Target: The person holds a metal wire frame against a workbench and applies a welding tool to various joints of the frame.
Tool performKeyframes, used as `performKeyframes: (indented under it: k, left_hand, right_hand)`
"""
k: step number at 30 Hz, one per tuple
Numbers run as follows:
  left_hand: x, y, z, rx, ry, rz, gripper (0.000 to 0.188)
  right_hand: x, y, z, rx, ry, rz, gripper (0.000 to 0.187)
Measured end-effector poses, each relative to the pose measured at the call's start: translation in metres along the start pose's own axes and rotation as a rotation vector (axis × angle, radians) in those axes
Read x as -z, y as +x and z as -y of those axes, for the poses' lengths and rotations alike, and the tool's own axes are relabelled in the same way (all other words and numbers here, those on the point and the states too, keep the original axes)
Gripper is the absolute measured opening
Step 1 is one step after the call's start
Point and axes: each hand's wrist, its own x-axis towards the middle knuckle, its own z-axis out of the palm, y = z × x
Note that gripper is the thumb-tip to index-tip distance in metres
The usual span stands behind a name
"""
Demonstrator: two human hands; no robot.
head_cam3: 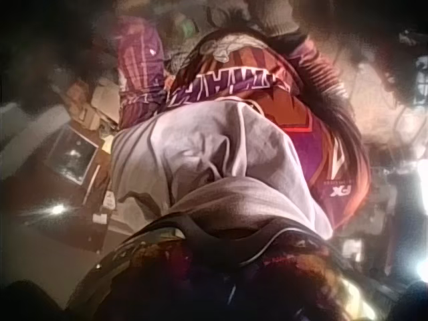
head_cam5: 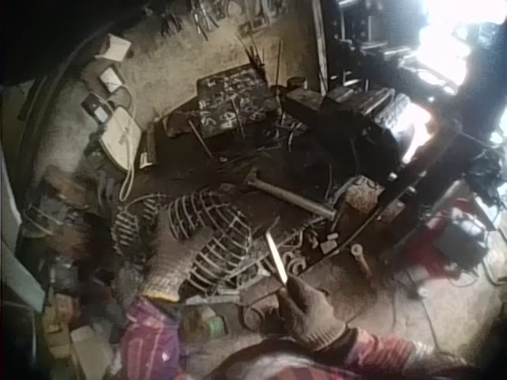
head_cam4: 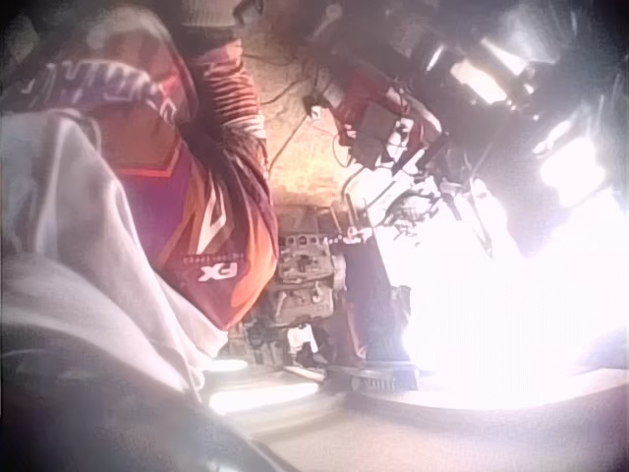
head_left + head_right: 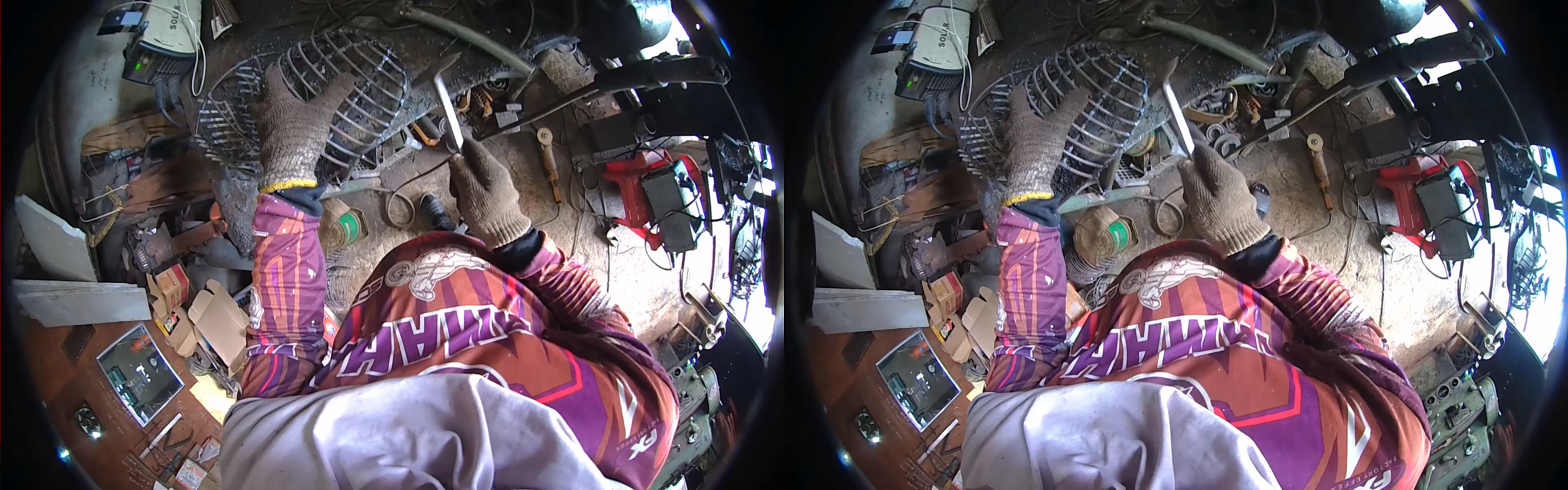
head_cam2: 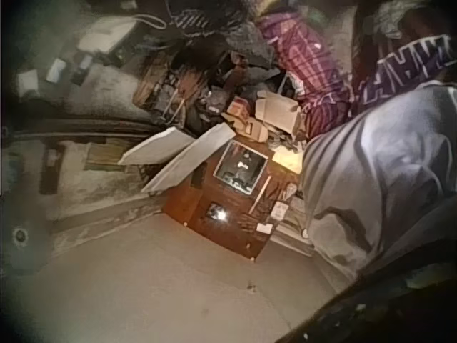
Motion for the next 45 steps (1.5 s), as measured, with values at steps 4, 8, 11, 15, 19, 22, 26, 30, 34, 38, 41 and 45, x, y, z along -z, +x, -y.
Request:
performKeyframes:
  k: [4,8,11,15,19,22,26,30,34,38,41,45]
  left_hand:
    - [-0.002,0.003,0.002,-0.008,-0.03,-0.004,0.118]
    - [-0.004,0.006,0.0,-0.017,-0.021,-0.018,0.117]
    - [-0.002,0.006,0.005,-0.037,-0.025,0.004,0.121]
    - [0.0,0.005,0.003,-0.013,0.052,0.007,0.126]
    - [0.0,0.005,0.005,-0.048,-0.026,0.008,0.127]
    - [0.005,-0.003,-0.003,0.011,0.02,0.036,0.126]
    - [0.001,0.003,0.0,-0.042,0.007,0.003,0.125]
    - [0.003,0.001,0.003,-0.011,-0.061,0.015,0.121]
    - [-0.006,0.007,0.008,-0.082,-0.031,-0.055,0.121]
    - [-0.001,0.002,0.008,-0.032,-0.016,0.014,0.126]
    - [-0.004,0.005,0.007,-0.034,-0.029,-0.026,0.12]
    - [0.0,0.003,0.01,-0.062,-0.014,0.018,0.122]
  right_hand:
    - [-0.003,0.006,-0.009,0.268,0.017,-0.06,0.036]
    - [-0.001,0.004,-0.005,0.115,0.144,-0.04,0.036]
    - [0.0,0.015,-0.012,0.168,0.134,-0.072,0.03]
    - [0.014,0.019,0.0,-0.044,0.225,0.03,0.027]
    - [0.005,0.017,-0.009,0.112,0.367,-0.013,0.025]
    - [0.017,0.031,-0.009,-0.071,0.382,0.073,0.027]
    - [0.024,0.034,0.0,0.058,0.306,-0.021,0.023]
    - [0.043,0.038,0.023,-0.054,0.131,0.111,0.025]
    - [0.054,0.072,-0.01,0.845,-0.463,-0.015,0.016]
    - [0.05,0.055,0.019,0.568,-0.343,0.045,0.015]
    - [0.039,0.053,0.002,0.36,-0.183,0.087,0.018]
    - [0.04,0.048,0.028,0.052,0.003,0.126,0.024]
